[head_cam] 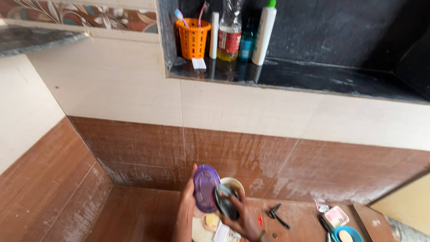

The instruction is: The person cleans a purple plastic container by scrubbing it with a handheld brush and rinsing it with water from a small bucket.

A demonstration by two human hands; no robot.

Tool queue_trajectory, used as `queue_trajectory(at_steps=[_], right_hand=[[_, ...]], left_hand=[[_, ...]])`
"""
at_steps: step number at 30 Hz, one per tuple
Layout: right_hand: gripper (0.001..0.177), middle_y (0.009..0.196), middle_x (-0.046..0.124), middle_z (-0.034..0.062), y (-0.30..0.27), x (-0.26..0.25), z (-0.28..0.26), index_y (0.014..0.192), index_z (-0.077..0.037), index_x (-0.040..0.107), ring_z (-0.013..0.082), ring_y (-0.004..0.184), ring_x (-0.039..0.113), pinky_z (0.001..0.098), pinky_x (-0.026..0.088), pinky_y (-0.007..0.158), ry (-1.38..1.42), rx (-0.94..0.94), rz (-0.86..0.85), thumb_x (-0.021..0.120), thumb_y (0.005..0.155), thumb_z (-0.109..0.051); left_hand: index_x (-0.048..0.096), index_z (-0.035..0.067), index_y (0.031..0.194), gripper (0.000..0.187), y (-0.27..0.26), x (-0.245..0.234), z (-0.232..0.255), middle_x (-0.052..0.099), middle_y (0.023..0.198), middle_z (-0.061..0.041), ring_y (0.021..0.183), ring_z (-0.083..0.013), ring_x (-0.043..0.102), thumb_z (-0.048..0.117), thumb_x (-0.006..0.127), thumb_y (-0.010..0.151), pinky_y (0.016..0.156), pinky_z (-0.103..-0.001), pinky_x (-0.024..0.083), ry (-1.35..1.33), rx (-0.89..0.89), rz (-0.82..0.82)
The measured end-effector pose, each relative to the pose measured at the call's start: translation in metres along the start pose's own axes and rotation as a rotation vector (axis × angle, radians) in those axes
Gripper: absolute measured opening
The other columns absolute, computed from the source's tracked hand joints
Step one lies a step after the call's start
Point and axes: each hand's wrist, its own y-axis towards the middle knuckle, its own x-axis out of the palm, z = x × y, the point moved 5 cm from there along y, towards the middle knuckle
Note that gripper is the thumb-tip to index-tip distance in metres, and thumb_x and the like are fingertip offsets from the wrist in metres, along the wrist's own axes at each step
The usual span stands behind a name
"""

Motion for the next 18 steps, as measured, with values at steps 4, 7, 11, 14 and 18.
queue_trajectory(at_steps=[4, 7, 11, 14, 18], right_hand=[[0.058, 0.14, 0.053, 0.0148, 0.008, 0.004, 0.026, 0.125, -0.022, 0.07, 0.038, 0.112, 0.068, 0.046, 0.058, 0.09, -0.059, 0.331, -0.242, 0.084, 0.071, -0.035], [0.061, 0.135, 0.056, 0.0144, 0.004, 0.006, 0.033, 0.126, -0.023, 0.067, 0.0381, 0.11, 0.068, 0.0463, 0.058, 0.087, -0.143, 0.422, -0.064, 0.086, 0.068, -0.03], [0.057, 0.13, 0.058, 0.019, -0.012, 0.024, 0.043, 0.123, -0.016, 0.072, 0.0392, 0.109, 0.069, 0.0455, 0.059, 0.088, 0.034, 0.116, -0.112, 0.087, 0.068, -0.022], [0.056, 0.116, 0.069, 0.0194, -0.004, 0.007, 0.082, 0.124, -0.015, 0.068, 0.0361, 0.098, 0.074, 0.0439, 0.06, 0.084, 0.303, 0.41, 0.019, 0.081, 0.071, -0.023], [0.053, 0.117, 0.061, 0.016, 0.033, -0.032, 0.068, 0.123, -0.009, 0.065, 0.0282, 0.097, 0.072, 0.0391, 0.063, 0.077, 0.214, 0.567, 0.324, 0.078, 0.074, -0.025]], left_hand=[[0.075, 0.01, 0.096, 0.048, 0.006, 0.005, -0.028, 0.076, 0.087, -0.006, 0.076, -0.0177, 0.07, 0.056, 0.064, 0.091, 0.074, -0.037, 0.057, 0.148, 0.067, 0.007], [0.072, 0.01, 0.091, 0.04, 0.01, 0.003, -0.023, 0.07, 0.08, -0.001, 0.069, -0.0124, 0.063, 0.05, 0.07, 0.094, 0.065, -0.032, 0.051, 0.23, 0.33, -0.023], [0.066, 0.005, 0.085, 0.05, 0.003, 0.003, -0.001, 0.056, 0.08, 0.003, 0.073, -0.0069, 0.05, 0.05, 0.066, 0.107, 0.064, -0.027, 0.043, 0.441, 0.654, 0.077], [0.076, 0.01, 0.089, 0.043, -0.001, 0.026, -0.001, 0.071, 0.077, -0.001, 0.069, -0.0111, 0.064, 0.047, 0.056, 0.097, 0.067, -0.026, 0.054, 0.545, 0.518, -0.046], [0.073, 0.002, 0.101, 0.034, -0.041, 0.065, -0.005, 0.071, 0.09, -0.002, 0.081, -0.01, 0.059, 0.035, 0.063, 0.098, 0.073, -0.025, 0.049, 0.497, 0.587, -0.317]])
